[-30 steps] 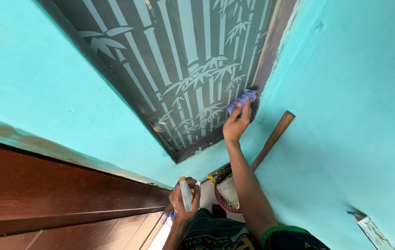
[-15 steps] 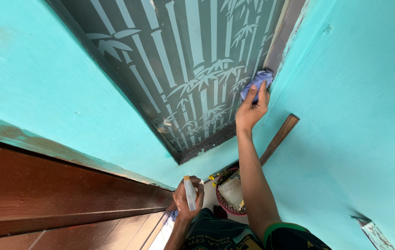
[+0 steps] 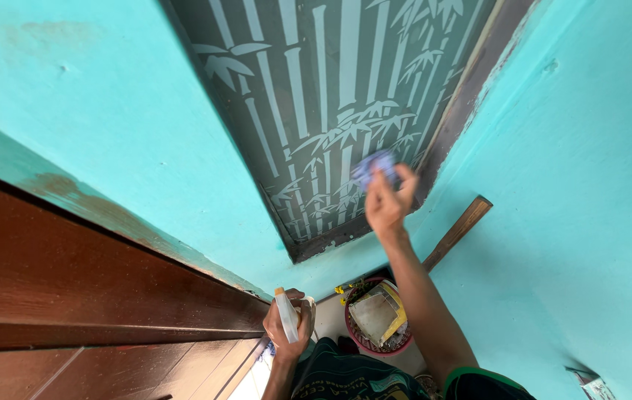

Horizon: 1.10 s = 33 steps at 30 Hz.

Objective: The person cleans a frosted glass pane on a door by spraying it with liquid and wiping the surface repeatedly with a cloth.

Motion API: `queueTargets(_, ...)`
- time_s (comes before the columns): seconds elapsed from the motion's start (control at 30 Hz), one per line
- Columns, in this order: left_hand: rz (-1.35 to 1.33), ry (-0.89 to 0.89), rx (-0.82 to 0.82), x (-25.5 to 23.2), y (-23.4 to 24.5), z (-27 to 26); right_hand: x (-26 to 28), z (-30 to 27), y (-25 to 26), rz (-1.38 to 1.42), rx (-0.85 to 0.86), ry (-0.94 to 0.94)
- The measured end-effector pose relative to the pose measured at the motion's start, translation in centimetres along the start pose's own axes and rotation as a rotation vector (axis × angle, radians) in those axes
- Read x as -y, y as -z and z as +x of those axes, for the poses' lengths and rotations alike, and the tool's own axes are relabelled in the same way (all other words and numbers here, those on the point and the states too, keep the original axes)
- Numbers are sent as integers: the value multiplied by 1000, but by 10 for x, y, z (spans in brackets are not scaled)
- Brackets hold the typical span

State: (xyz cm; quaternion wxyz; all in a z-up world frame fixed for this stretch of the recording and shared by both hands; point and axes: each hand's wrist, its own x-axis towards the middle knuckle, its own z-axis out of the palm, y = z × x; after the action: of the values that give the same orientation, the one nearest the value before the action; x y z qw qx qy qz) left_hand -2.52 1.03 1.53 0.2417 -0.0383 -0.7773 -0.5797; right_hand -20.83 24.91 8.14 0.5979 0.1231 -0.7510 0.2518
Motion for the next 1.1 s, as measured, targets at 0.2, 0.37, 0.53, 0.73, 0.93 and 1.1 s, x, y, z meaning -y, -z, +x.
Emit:
queueTargets(0.2,32,19,17,3,5,-3,6,-11,-18,64,-153,-434)
queueTargets(0.37,-21,7,59,-5,-1,2,84,-71,-13,248,252,16)
queueTargets(0.53,-47,10,55,-9,2,0,81,-11,-19,308,243,215)
queueTargets(0.73,-21,-8,26,-3,5,-10,85,17,-38,288,74,131)
queueTargets(0.93,14,59,-20,3,18,-15,76,-103,-33,410,412,237)
queueTargets(1.1,-21,40,-22,3,22,-14,50,-85,-19,318,440,375)
